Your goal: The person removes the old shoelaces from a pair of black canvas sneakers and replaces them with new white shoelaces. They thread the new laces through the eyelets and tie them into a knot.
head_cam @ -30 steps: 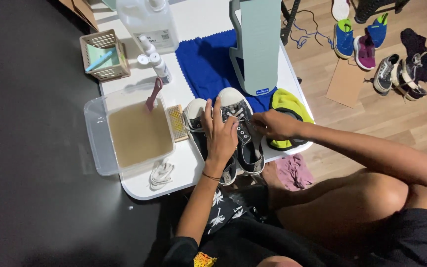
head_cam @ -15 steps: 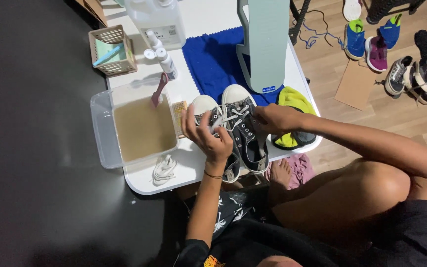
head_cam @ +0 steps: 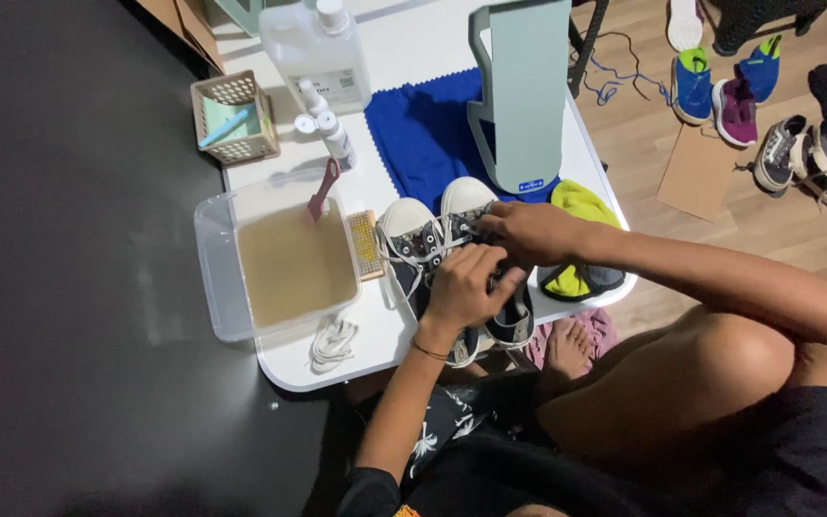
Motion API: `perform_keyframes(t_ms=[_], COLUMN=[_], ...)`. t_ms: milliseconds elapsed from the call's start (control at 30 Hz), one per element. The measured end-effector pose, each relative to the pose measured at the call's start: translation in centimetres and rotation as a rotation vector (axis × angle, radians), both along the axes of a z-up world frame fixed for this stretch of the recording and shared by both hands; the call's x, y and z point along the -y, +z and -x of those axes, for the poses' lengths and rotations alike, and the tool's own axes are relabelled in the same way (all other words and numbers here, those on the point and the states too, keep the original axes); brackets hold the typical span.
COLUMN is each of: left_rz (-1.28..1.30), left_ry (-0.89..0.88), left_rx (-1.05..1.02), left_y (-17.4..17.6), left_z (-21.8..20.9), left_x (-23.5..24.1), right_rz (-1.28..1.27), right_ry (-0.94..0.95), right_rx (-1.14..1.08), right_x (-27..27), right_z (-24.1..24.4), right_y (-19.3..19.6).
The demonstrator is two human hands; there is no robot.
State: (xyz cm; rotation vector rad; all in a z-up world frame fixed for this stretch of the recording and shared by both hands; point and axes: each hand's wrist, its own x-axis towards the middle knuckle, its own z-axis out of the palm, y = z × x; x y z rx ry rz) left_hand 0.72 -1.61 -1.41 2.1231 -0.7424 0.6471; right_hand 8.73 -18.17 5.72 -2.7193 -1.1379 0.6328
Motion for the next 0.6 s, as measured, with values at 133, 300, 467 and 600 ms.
perform_keyframes(t_ms=[133, 300, 467, 600], left_rz=[-0.086, -0.189, 0.007, 0.098], left_ry=[-0.074, -0.086, 0.044, 0.160], left_rx=[-0.131, -0.238, -0.108, -0.148], left_y=[1.6, 1.0, 1.8, 2.3], left_z=[0.3, 0.0, 0.4, 0.4], left_x=[-0.4, -0.9, -1.0, -1.3], right_rz=[0.020, 0.012, -0.055, -0.118], right_ry=[0.054, 0.001, 0.002, -0.005], right_rx=[0.100, 0.094, 0.164, 0.263], right_x=[0.3, -0.1, 0.2, 0.3], right_z=[-0.9, -1.1, -1.3, -0.7], right_y=[-3.3, -2.8, -4.0, -2.6])
